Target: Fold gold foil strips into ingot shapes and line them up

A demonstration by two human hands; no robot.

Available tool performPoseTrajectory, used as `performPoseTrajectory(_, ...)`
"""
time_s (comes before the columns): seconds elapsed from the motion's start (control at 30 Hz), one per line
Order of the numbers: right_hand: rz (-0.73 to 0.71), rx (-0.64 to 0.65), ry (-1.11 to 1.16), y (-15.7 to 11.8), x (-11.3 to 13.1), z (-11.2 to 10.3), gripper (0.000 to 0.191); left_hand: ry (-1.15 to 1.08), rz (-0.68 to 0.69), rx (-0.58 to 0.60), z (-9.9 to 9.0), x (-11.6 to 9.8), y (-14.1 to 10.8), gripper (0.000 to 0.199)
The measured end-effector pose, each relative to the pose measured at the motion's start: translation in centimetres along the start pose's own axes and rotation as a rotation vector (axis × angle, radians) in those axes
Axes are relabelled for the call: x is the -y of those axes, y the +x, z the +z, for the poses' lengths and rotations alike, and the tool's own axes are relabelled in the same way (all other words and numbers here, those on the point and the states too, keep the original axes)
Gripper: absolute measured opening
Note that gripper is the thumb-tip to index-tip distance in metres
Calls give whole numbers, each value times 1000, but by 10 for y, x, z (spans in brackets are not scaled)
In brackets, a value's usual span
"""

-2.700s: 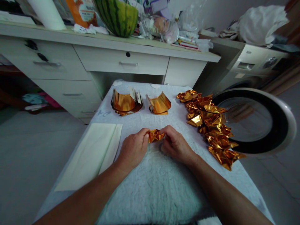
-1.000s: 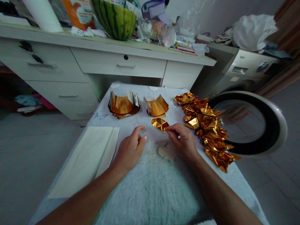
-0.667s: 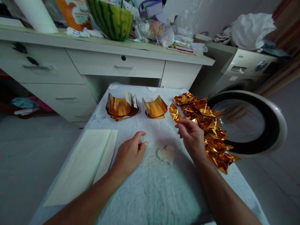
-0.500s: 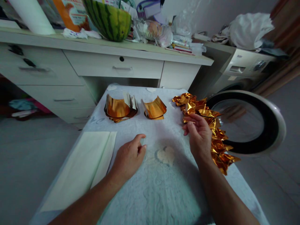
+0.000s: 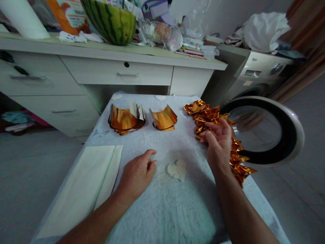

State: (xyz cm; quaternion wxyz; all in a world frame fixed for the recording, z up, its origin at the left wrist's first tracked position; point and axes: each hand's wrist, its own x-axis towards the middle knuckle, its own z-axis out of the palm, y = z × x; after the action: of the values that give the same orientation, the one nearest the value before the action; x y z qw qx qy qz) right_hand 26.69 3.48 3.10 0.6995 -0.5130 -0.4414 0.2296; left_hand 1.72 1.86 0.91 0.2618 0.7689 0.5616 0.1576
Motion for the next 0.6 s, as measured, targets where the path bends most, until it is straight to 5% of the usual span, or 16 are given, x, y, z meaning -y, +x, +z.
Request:
performPoseTrajectory(0.23,-77,252,-330,-17,-8,11,26,13,16,3,-2,-3,1,26)
performPoseTrajectory(0.43,-95,354,-446,-17,-17,12,20,56,30,-6,0,-2,2,25)
performPoseTrajectory(0.6,-61,575,-598,-23,-27,19,22,80,37,-11,1,-3,3,24)
